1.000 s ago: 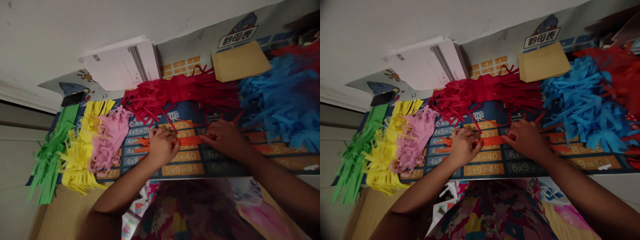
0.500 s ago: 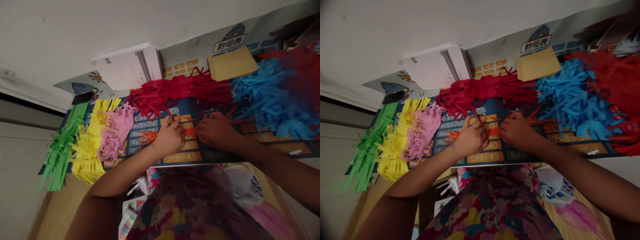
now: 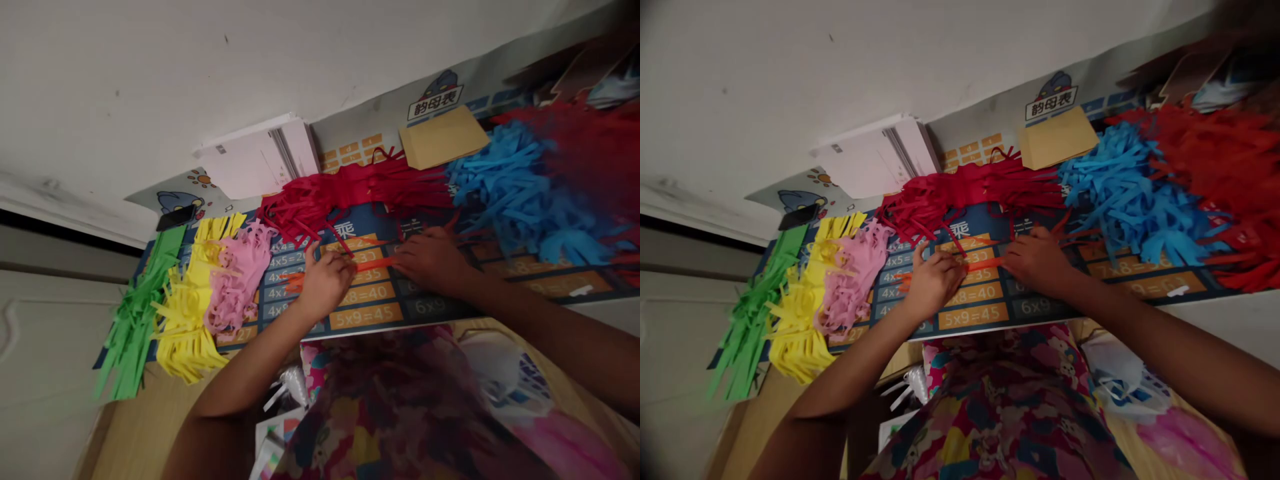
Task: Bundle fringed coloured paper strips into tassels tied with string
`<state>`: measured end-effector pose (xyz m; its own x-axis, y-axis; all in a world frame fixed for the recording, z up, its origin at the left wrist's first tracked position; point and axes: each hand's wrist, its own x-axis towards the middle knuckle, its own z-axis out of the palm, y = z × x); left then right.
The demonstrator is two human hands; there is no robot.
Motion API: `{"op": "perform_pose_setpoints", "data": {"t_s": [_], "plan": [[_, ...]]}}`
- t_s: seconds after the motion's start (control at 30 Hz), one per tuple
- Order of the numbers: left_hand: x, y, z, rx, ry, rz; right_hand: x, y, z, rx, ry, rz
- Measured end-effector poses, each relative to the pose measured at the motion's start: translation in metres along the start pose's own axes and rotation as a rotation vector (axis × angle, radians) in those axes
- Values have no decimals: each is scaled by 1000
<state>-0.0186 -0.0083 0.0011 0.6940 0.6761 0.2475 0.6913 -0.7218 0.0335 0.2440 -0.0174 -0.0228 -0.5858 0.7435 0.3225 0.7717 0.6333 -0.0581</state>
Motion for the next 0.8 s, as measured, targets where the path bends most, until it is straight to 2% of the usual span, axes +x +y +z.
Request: {"op": "perform_pose_setpoints", "data": {"t_s": [0.1,0.17,0.33,0.43,0.7,0.8], "plan": [[-6,-7,2,-85,-4,-87,-12,20,8,127,34,83],[-5,-9,2,-124,-43,-150,-12,27,9,214,-3,153],[6,-10,0,-162,-129,-226,2,26,9,303,-107,304],[11,-10,2,-149,-116,-233,5,23,11,292,-107,353],[16,-13,5,-143,-131,-209,3,24,16,303,-84,355],[13,-14,7,-155,-89,-158,1,26,16,301,-58,363]]}}
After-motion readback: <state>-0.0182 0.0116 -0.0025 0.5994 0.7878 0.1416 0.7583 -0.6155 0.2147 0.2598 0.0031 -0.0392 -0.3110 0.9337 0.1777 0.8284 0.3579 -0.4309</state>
